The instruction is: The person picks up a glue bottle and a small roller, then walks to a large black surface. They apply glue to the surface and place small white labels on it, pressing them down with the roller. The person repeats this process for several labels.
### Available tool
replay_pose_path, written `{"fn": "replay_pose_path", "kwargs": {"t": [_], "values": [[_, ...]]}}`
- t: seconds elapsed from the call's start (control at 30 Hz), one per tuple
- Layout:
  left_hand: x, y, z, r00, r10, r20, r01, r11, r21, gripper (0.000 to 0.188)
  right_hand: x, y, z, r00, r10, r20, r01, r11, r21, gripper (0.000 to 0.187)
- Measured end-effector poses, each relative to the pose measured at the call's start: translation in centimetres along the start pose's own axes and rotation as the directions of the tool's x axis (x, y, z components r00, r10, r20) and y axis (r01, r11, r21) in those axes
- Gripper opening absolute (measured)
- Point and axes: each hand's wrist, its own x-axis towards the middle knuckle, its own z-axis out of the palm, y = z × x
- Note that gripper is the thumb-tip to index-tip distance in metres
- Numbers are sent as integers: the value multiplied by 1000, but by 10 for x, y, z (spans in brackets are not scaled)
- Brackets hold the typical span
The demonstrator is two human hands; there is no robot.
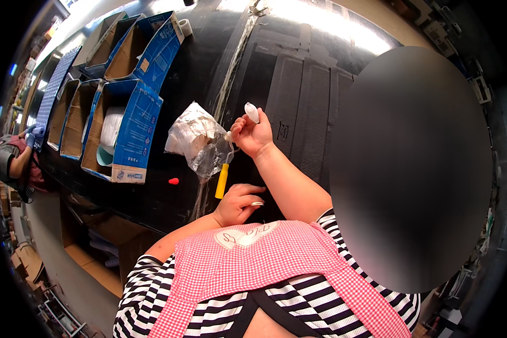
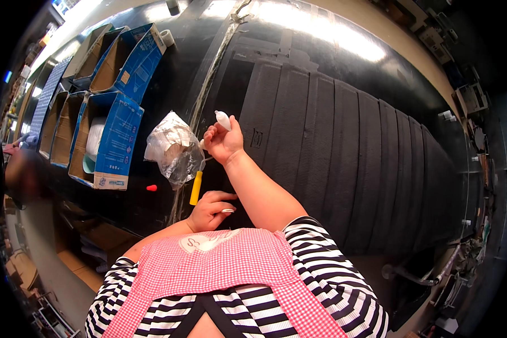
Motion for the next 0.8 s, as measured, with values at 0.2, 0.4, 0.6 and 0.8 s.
{"fn": "replay_pose_path", "kwargs": {"t": [0.2, 0.4, 0.6, 0.8], "values": [[2, 2, -1, 1000, -25, 10, 24, 1000, 4, 10, -28, -25, 22, 971, 68, 230, -92, 991, 95, 47], [1, 3, -1, 999, -26, 21, 26, 1000, 15, 9, -72, -137, 29, 942, -288, 170, 256, 948, 188, 54], [0, 4, 1, 1000, -28, 2, 28, 999, 43, 10, -71, -167, 14, 947, -320, -6, 314, 925, 213, 54], [0, 5, 2, 1000, -25, 5, 25, 998, 53, 10, -80, -162, 3, 937, -349, -24, 344, 905, 250, 68]]}}
